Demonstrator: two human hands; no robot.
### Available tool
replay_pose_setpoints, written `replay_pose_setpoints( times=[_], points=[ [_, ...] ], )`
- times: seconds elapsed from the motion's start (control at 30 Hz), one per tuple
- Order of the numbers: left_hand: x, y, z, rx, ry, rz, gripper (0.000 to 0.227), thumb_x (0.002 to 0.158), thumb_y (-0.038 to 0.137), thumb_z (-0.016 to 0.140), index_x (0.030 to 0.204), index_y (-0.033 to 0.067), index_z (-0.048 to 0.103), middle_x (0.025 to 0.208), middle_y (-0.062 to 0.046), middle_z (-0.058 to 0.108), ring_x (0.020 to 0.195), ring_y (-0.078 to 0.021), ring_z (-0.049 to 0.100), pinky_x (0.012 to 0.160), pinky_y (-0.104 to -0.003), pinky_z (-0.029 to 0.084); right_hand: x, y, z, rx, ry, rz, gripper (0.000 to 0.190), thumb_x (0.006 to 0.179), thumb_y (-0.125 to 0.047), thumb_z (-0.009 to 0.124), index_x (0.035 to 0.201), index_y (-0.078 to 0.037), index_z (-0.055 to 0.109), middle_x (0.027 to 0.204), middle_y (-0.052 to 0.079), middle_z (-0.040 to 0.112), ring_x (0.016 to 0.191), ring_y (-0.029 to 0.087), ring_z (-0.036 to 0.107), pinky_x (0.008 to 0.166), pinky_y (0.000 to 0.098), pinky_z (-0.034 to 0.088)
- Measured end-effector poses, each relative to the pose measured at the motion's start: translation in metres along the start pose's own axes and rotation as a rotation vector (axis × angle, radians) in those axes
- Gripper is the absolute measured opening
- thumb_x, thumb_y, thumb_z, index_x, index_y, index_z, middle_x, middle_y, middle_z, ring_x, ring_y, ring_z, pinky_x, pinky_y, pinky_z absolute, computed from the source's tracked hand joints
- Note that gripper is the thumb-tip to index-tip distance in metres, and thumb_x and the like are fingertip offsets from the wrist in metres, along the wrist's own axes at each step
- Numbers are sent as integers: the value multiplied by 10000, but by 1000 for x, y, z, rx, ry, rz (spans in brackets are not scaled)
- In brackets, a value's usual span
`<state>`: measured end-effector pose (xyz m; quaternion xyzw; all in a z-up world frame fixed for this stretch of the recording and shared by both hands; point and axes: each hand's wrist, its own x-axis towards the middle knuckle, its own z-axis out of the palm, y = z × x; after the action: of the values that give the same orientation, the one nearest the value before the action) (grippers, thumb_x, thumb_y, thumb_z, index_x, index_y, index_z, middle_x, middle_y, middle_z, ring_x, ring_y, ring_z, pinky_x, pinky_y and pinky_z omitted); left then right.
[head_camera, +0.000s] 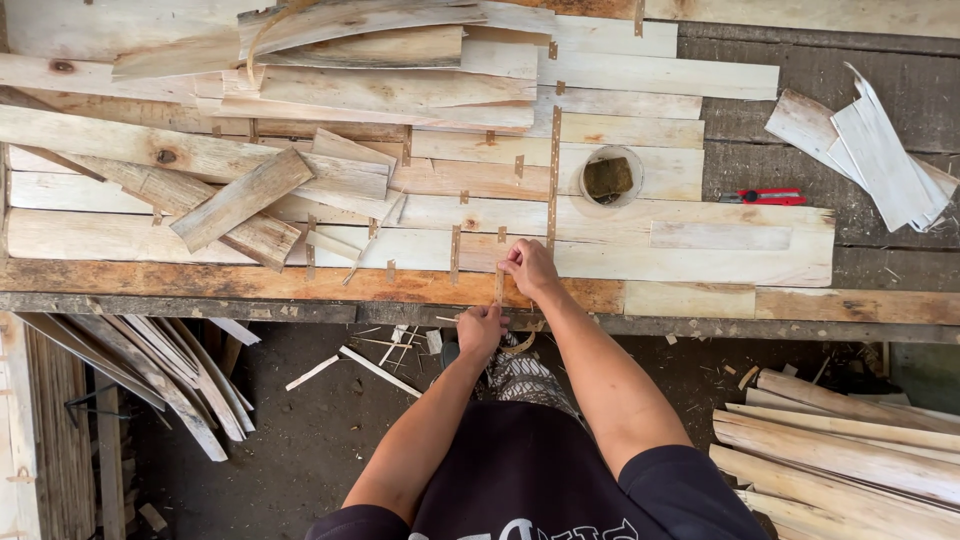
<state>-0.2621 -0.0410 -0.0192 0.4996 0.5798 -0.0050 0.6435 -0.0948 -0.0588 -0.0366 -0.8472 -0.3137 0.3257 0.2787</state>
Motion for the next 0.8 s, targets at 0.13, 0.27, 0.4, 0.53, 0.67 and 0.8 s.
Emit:
replay_pose_setpoints(
  times=[0.13, 0.27, 0.4, 0.53, 0.67, 0.8],
  points=[
    [-4, -4, -1, -22, -7, -20, 338, 995, 278, 619, 1007, -32, 753, 825, -100, 785, 626, -134, 704, 626, -298, 576, -4, -7, -4, -28, 14, -15, 291, 844, -213, 857, 858, -51, 616, 875, 77, 642, 719, 160, 615, 652, 327, 557],
    [-12, -2, -3, -9, 1, -34, 347, 996, 279, 628, 993, -44, 757, 833, -104, 792, 646, -134, 718, 640, -295, 583, -6, -6, -3, -18, 37, -42, 306, 810, -197, 876, 870, -41, 620, 912, 92, 626, 747, 179, 624, 683, 340, 561],
    [-10, -7, -1, 0, 6, -21, 345, 993, 287, 622, 998, -30, 758, 837, -96, 795, 653, -129, 722, 642, -292, 581, -9, -5, -1, -13, 98, -109, 331, 775, -167, 893, 892, -28, 617, 922, 108, 614, 767, 210, 629, 709, 362, 551],
    [-5, -10, 1, 16, 13, -9, 347, 990, 295, 626, 989, -25, 759, 838, -94, 798, 646, -132, 719, 639, -294, 576, -8, -5, 2, -33, 105, -100, 331, 774, -182, 898, 890, -39, 623, 918, 101, 626, 779, 214, 636, 717, 363, 549],
    [-4, -12, -1, 18, 7, -33, 350, 985, 304, 639, 979, -25, 757, 837, -96, 797, 644, -132, 716, 641, -295, 580, -4, 2, 6, -76, 122, -85, 348, 758, -198, 924, 882, -46, 637, 906, 104, 636, 793, 234, 628, 719, 381, 539],
    [-6, -7, -2, 35, -3, -53, 351, 982, 308, 636, 984, -20, 760, 836, -90, 797, 645, -128, 716, 645, -289, 582, -7, -6, -6, -60, 45, -87, 433, 704, -247, 943, 909, -57, 613, 920, 95, 635, 795, 224, 635, 722, 375, 552]
  ],
)
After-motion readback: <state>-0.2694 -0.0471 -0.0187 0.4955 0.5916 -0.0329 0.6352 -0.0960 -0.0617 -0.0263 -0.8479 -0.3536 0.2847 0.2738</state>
